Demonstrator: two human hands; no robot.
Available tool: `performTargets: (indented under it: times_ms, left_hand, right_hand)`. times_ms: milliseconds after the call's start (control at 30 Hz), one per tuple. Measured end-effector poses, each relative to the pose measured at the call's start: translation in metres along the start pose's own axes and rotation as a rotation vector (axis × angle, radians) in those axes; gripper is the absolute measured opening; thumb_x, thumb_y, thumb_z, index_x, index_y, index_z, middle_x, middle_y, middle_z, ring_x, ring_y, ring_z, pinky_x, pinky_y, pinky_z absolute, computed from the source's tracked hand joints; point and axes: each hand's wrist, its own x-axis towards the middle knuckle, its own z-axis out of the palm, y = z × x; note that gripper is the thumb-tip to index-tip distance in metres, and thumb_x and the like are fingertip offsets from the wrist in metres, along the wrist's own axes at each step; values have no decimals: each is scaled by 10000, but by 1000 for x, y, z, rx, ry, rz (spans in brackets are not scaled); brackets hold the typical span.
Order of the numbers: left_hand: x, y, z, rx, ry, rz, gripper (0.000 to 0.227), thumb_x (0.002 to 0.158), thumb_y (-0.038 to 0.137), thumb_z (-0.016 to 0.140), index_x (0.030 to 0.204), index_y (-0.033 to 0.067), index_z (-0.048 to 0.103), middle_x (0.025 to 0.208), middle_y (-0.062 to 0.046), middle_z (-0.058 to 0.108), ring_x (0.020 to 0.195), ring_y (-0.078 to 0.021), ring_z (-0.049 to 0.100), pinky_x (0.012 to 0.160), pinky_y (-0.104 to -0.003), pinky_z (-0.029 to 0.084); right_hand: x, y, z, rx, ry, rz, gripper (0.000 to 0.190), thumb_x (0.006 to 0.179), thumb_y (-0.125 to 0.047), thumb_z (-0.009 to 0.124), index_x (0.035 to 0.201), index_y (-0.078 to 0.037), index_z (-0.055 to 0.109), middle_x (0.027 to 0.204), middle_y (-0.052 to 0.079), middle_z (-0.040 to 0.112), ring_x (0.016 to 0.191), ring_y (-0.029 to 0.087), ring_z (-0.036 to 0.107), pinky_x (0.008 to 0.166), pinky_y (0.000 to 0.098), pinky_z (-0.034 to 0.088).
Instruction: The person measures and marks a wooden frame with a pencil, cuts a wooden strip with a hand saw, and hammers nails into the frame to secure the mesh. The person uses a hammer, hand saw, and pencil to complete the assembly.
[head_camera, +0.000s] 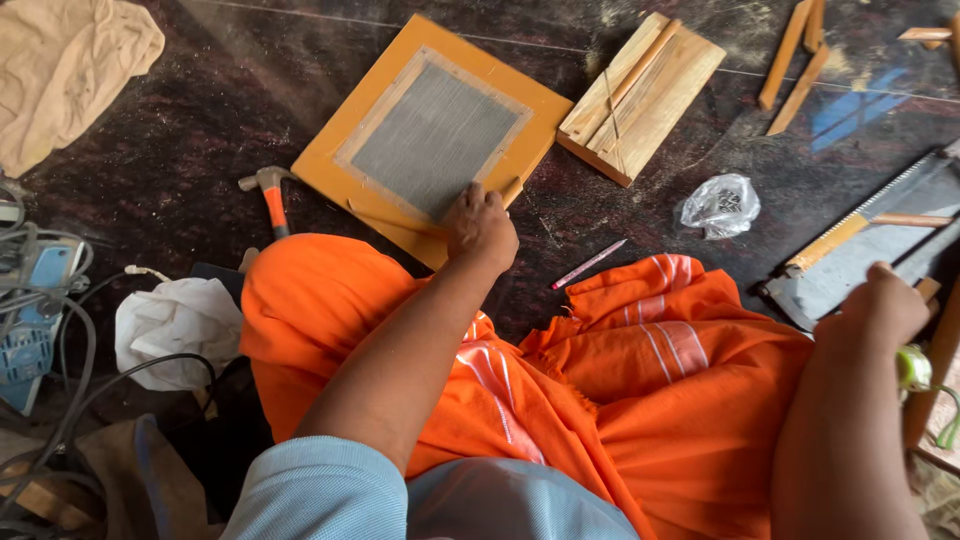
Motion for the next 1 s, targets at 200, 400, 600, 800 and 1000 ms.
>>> performTargets:
  times_ms: [200,400,600,800,1000]
  left_hand:
    - [-15,8,0,-35,-16,36,449,957,181,563,1384,49,524,1577,-169,337,1465,-339,334,1192,-404,315]
    - [-23,3,0,-19,16,120,484,905,191,630,1359,49,539,1567,-196,297,1424,-360,340,1160,-411,306]
    - [-17,-13,-22,-109,-120,123,400,929,192,632,1328,227,650,1399,-89,521,1286,-335,504,1096,-447,416]
    - [-5,-32,-37,38,-72,271,422,836,140,700,1232,283,720,1243,-56,594,1225,-268,505,1087,-480,309]
    - [56,-20,-47,51,93,421,337,1020,127,572,1263,302,725,1266,-80,602,1271,-265,490,1211,-505,217]
  right_hand:
    - [-31,-1,8,-303,-101,-562,236,971,-223,758,1088,-19,751,873,8,747,734,114,692,629,263,542]
    - [-134,-17,16,-515,-391,-560,284,1025,-243,626,1127,-3,739,897,202,722,733,295,676,678,404,527]
    - [-183,-18,21,-891,-572,-1033,279,976,-294,691,1088,-60,793,1112,225,719,1037,403,682,912,462,518]
    - [-172,-10,35,-984,-629,-922,329,956,-339,686,1121,-68,771,1111,209,745,1039,377,705,913,461,534]
    - [-168,-4,40,-1176,-671,-764,385,963,-413,649,1188,-124,766,1023,235,756,987,397,722,885,476,551]
